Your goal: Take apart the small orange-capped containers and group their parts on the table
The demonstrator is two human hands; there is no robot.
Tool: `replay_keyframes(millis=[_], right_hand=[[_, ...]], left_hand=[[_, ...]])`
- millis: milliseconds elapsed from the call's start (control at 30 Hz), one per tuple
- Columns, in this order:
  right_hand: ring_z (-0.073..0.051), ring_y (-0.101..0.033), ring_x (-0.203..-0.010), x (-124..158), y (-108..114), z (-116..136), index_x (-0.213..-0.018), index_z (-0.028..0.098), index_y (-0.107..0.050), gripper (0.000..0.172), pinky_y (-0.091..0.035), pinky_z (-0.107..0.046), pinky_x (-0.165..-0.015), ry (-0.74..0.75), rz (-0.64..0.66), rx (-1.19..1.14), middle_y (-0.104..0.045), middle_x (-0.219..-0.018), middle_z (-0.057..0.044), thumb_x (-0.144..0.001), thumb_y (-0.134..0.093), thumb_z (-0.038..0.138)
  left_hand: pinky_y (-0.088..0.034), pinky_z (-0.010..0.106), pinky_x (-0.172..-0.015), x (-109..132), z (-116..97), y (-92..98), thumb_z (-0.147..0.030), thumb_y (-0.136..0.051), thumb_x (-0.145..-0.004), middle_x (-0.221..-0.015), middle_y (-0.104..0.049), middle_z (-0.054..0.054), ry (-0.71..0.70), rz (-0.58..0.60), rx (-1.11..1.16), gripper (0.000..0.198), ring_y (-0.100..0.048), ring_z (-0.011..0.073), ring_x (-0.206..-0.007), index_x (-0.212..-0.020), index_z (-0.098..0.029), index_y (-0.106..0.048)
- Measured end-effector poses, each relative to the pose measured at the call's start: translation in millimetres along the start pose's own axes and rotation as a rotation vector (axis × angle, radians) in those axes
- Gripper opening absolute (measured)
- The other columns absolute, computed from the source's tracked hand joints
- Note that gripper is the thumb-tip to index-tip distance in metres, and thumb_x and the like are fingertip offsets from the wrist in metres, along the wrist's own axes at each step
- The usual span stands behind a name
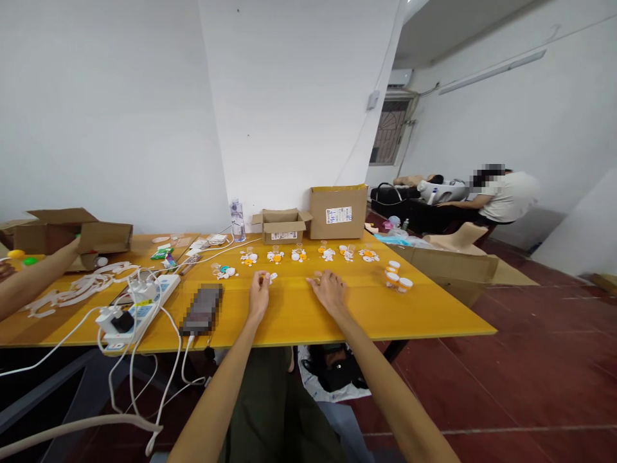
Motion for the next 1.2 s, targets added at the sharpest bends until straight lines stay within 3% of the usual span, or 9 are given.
replay_keyframes(millis=[100,233,433,567,733,933,1200], right_hand=[[-0.040,-0.051,-0.112,4,7,12,-0.106,0.018,-0.060,0.037,-0.038,-0.052,-0.092,0.071,-0.040,-0.062,-0.061,-0.109,-0.022,-0.078,-0.070,0.040],[-0.032,-0.053,-0.109,19,-8,53,-0.115,0.024,-0.059,0.033,-0.042,-0.047,-0.095,0.267,0.107,-0.308,-0.059,-0.112,-0.013,-0.084,-0.060,0.033],[-0.020,-0.061,-0.080,28,-38,92,-0.089,0.026,-0.065,0.014,-0.051,-0.035,-0.079,0.242,0.324,-0.644,-0.067,-0.089,-0.002,-0.078,-0.056,0.025],[-0.020,-0.063,-0.076,24,-42,90,-0.082,0.024,-0.064,0.010,-0.053,-0.034,-0.075,0.145,0.370,-0.822,-0.070,-0.082,-0.001,-0.073,-0.060,0.029],[-0.020,-0.065,-0.076,25,-45,82,-0.084,0.023,-0.065,0.020,-0.054,-0.032,-0.067,0.022,0.422,-0.984,-0.071,-0.085,-0.003,-0.072,-0.065,0.039],[-0.020,-0.065,-0.077,23,-45,80,-0.081,0.023,-0.067,0.020,-0.054,-0.034,-0.075,0.032,0.405,-0.982,-0.072,-0.081,-0.003,-0.068,-0.067,0.038],[-0.021,-0.065,-0.075,19,-46,73,-0.075,0.023,-0.066,0.013,-0.054,-0.035,-0.073,0.011,0.369,-0.905,-0.071,-0.076,-0.002,-0.066,-0.066,0.032]], left_hand=[[-0.045,0.027,-0.063,1,-2,-2.0,-0.049,-0.057,-0.085,-0.065,-0.056,-0.002,-0.012,0.043,0.003,0.027,-0.054,0.0159,-0.063,-0.082,-0.022,-0.060],[-0.046,0.027,-0.065,1,-1,-4.9,-0.046,-0.059,-0.084,-0.067,-0.059,-0.002,-0.015,0.116,0.014,0.025,-0.057,0.0161,-0.064,-0.083,-0.021,-0.061],[-0.049,0.028,-0.074,1,0,-5.4,-0.042,-0.057,-0.084,-0.084,-0.067,0.002,0.005,0.175,0.053,0.022,-0.063,0.0177,-0.080,-0.087,-0.021,-0.062],[-0.050,0.028,-0.074,0,4,-7.3,-0.041,-0.055,-0.085,-0.090,-0.067,0.003,0.045,0.189,0.073,0.021,-0.063,0.0177,-0.084,-0.089,-0.021,-0.060],[-0.049,0.029,-0.082,0,6,-8.1,-0.036,-0.061,-0.082,-0.089,-0.068,0.003,0.002,0.161,0.074,0.015,-0.063,0.0179,-0.088,-0.087,-0.021,-0.059],[-0.050,0.032,-0.087,2,8,-10.5,-0.032,-0.068,-0.077,-0.096,-0.070,0.004,0.015,0.251,0.079,0.018,-0.066,0.0191,-0.093,-0.090,-0.022,-0.060],[-0.053,0.033,-0.082,1,16,-13.0,-0.034,-0.071,-0.073,-0.092,-0.072,0.005,0.020,0.260,0.058,0.021,-0.067,0.0199,-0.086,-0.089,-0.020,-0.066]])
Point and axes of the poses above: each hand's wrist, its own x-axis away from the middle knuckle, its own y-axis out of the back of the hand, z = x × y, the point moved 4 cm from there along -x, towards the middle knuckle
